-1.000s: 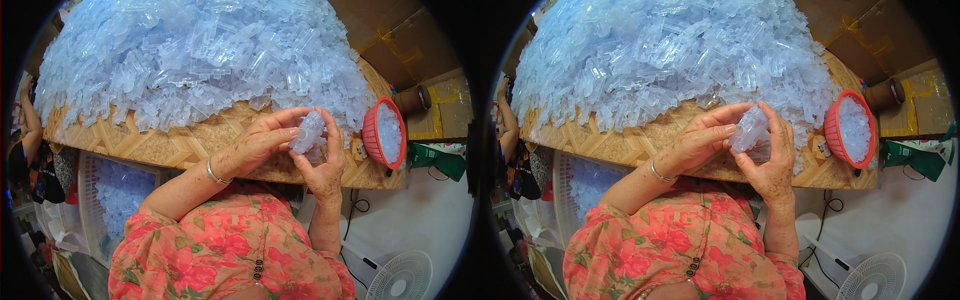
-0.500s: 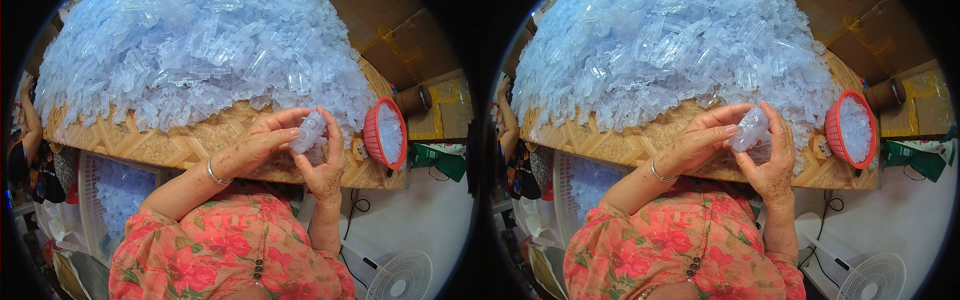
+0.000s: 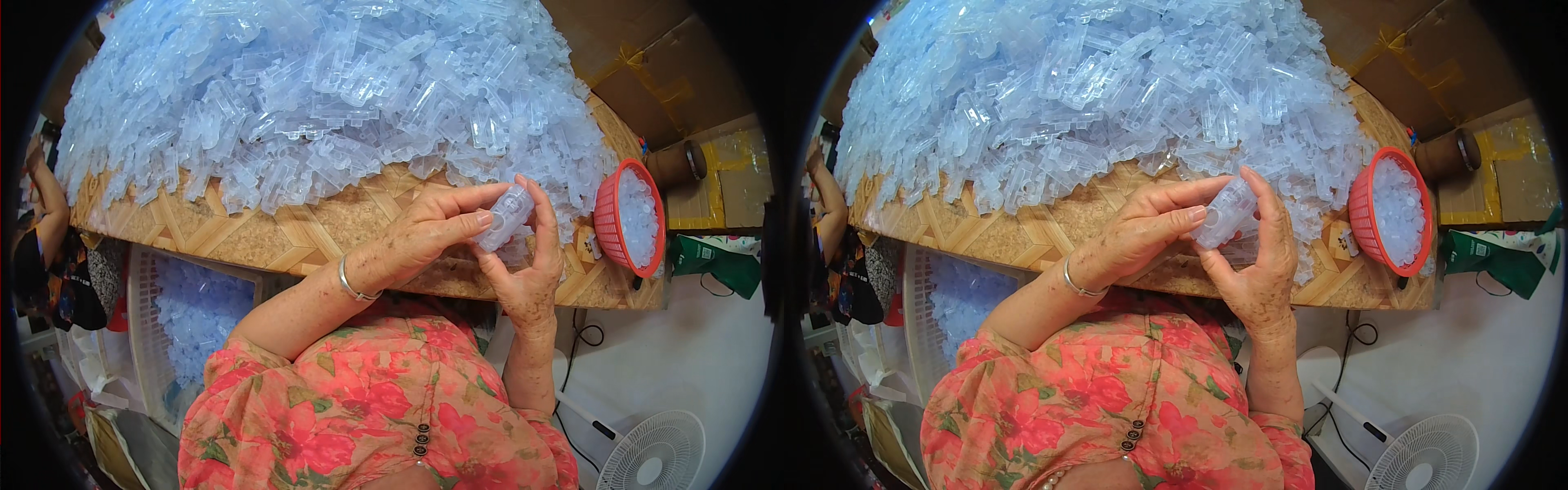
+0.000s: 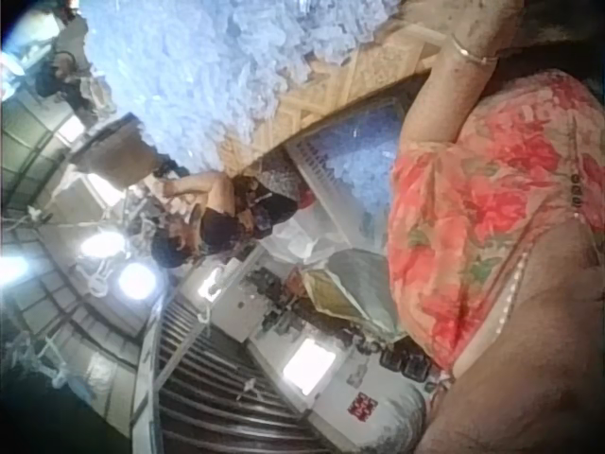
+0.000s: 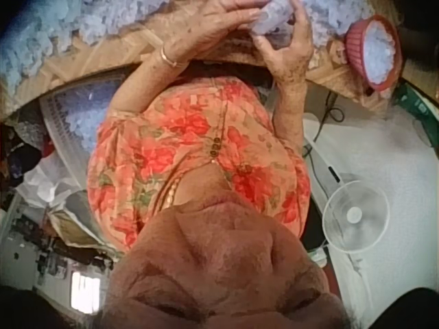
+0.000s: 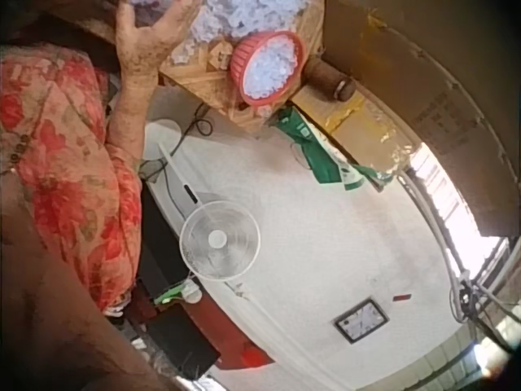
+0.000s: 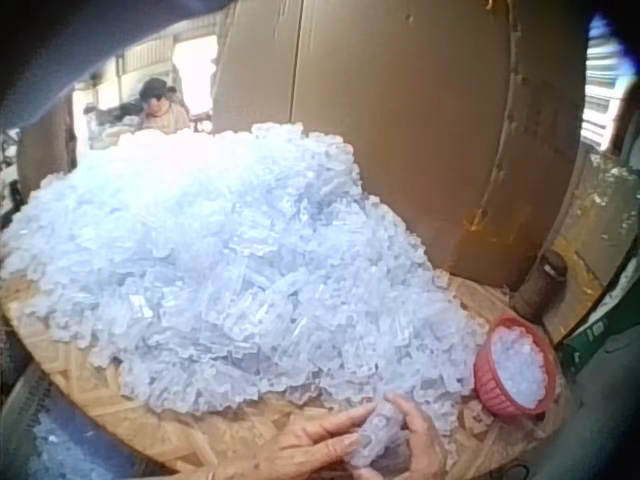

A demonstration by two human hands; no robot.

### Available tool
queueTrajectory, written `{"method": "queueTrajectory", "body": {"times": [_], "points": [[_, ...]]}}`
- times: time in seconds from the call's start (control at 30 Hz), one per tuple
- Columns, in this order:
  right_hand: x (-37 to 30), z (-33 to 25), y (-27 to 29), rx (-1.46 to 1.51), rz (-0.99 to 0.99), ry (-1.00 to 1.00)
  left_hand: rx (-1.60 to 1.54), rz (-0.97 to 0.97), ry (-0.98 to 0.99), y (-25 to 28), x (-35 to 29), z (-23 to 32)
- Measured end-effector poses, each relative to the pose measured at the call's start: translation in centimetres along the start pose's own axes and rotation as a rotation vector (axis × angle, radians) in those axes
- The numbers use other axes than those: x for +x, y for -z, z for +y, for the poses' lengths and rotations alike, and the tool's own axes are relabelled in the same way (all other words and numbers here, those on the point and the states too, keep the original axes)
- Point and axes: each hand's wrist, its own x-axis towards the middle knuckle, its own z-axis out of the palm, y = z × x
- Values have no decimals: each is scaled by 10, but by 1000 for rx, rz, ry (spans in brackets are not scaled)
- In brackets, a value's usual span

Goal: The person sits at a table and repeatedly picks up small, clear plastic components from a large pile. They manipulate the parts by hand, snapping them together to form a single unit, and then place the assembled piece into a red basket. The process is repetitive, with the person continuously selecting new components from the pile to assemble.

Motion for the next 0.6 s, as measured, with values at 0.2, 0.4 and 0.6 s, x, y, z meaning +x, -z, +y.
{"method": "queueTrajectory", "body": {"times": [0.2,0.4,0.6], "points": [[-3,-2,-7,-88,78,7,808,41,-498,3,2,-17],[-9,-2,-14,-209,145,42,838,17,-337,2,-1,-12],[-10,-6,-14,-230,158,80,824,15,-379,1,-2,-14]]}}
